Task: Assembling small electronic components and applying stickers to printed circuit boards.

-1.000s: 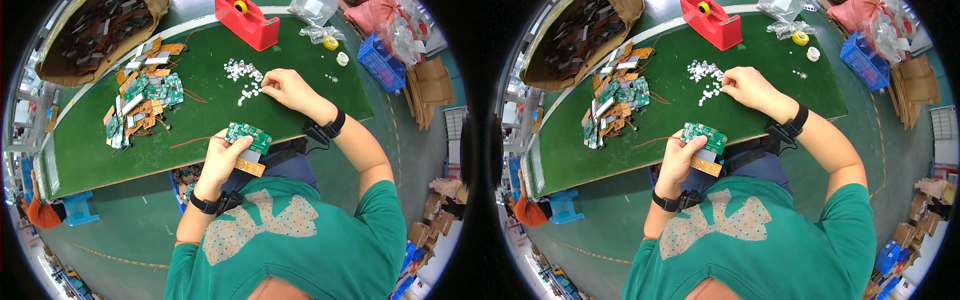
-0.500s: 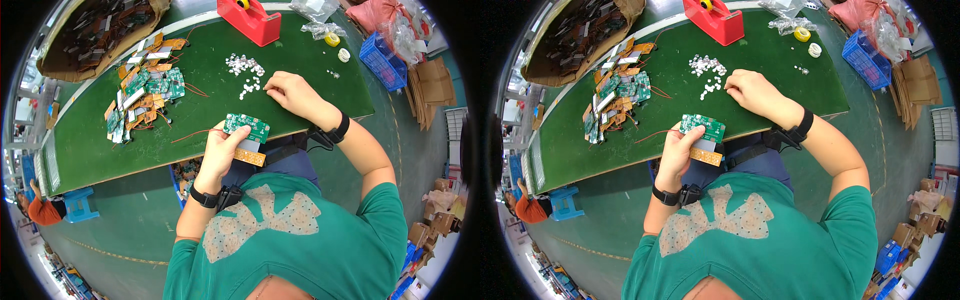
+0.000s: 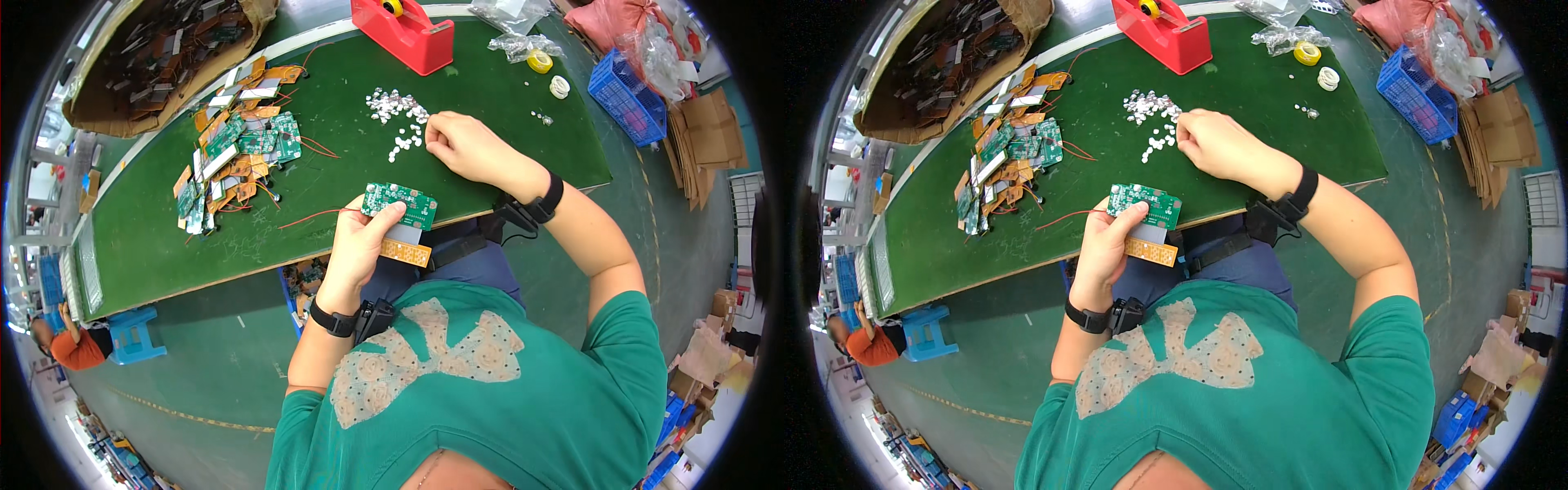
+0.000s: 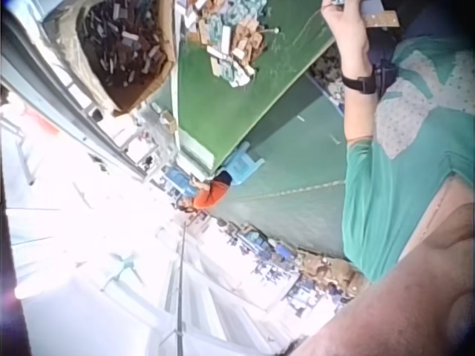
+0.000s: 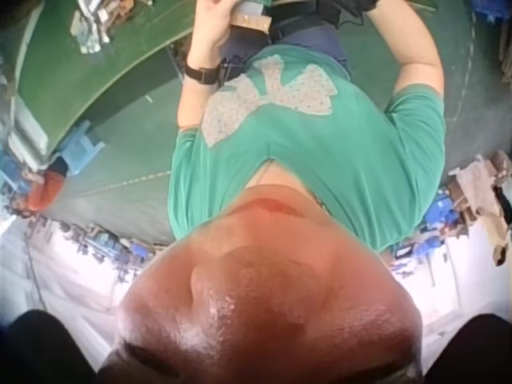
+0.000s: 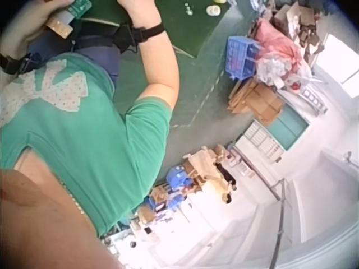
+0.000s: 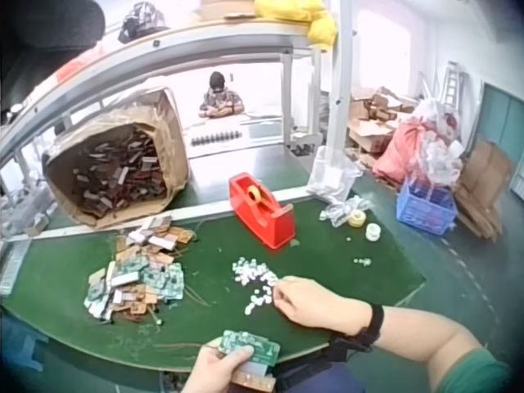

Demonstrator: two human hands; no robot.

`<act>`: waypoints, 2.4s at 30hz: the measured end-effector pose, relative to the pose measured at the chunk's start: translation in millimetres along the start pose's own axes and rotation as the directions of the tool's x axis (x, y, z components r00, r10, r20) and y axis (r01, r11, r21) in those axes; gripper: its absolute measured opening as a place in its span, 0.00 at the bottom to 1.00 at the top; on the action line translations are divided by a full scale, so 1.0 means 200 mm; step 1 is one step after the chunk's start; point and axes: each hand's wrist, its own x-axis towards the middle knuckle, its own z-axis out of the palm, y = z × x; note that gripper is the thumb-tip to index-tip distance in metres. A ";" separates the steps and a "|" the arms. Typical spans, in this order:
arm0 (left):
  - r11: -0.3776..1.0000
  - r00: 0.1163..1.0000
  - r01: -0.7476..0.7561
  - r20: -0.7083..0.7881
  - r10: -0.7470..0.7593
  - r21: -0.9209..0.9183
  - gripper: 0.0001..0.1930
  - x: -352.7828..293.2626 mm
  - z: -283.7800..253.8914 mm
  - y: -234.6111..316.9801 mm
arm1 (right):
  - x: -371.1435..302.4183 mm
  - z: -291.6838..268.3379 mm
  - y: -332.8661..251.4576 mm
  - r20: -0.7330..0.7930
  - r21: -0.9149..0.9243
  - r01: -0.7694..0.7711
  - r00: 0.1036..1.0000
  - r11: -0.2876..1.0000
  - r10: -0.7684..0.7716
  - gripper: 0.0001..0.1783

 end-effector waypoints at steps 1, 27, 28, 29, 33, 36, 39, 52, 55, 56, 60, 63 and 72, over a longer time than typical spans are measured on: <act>0.999 0.999 -0.036 -0.003 0.036 -0.013 0.11 0.00 0.01 0.01 | -0.01 0.00 -0.02 0.001 0.001 0.004 1.000 1.000 -0.004 0.04; 0.974 0.974 -0.222 -0.025 0.223 0.052 0.10 -0.05 0.13 0.14 | -0.16 -0.13 -0.35 -0.129 0.541 0.048 0.991 0.840 0.027 0.03; 0.967 0.963 -0.242 -0.098 0.250 0.086 0.08 -0.04 0.12 0.13 | -0.17 -0.12 -0.33 -0.107 0.596 0.010 0.992 0.803 0.068 0.03; 0.965 0.962 -0.246 -0.099 0.254 0.090 0.08 -0.02 0.12 0.11 | -0.17 -0.12 -0.34 -0.109 0.597 0.015 0.992 0.802 0.063 0.03; 0.927 0.921 -0.347 -0.133 0.365 0.141 0.05 -0.02 0.14 0.10 | -0.17 -0.07 -0.41 -0.191 0.567 0.099 0.981 0.818 0.013 0.03; 0.908 0.912 -0.363 -0.119 0.392 0.210 0.05 -0.03 0.15 0.09 | -0.16 -0.06 -0.40 -0.258 0.441 0.151 0.965 0.885 -0.036 0.04; 0.904 0.912 -0.367 -0.107 0.397 0.221 0.05 -0.04 0.15 0.09 | -0.15 -0.07 -0.39 -0.247 0.423 0.153 0.968 0.893 -0.049 0.04; 0.902 0.916 -0.365 -0.086 0.392 0.229 0.07 -0.05 0.17 0.07 | -0.15 -0.06 -0.33 0.129 0.794 -0.138 0.990 0.593 0.057 0.03; 0.914 0.935 -0.320 -0.071 0.347 0.248 0.07 -0.05 0.18 0.09 | -0.15 -0.07 -0.33 0.148 0.805 -0.152 0.988 0.573 0.054 0.05; 0.923 0.952 -0.277 -0.058 0.302 0.266 0.07 -0.05 0.17 0.10 | -0.15 -0.07 -0.32 0.148 0.779 -0.146 0.988 0.610 0.048 0.05; 0.937 0.967 -0.246 -0.006 0.256 0.248 0.04 0.00 0.15 0.10 | -0.16 -0.06 -0.34 0.124 0.698 -0.129 0.991 0.704 0.059 0.06; 0.946 0.962 -0.256 -0.043 0.269 0.199 0.04 0.03 0.16 0.07 | -0.16 -0.04 -0.32 0.155 0.712 -0.185 0.982 0.678 0.105 0.07; 0.988 0.983 -0.154 -0.103 0.151 -0.021 0.04 0.04 0.16 0.04 | -0.02 -0.17 -0.11 -0.209 0.586 -0.072 0.949 0.807 0.237 0.13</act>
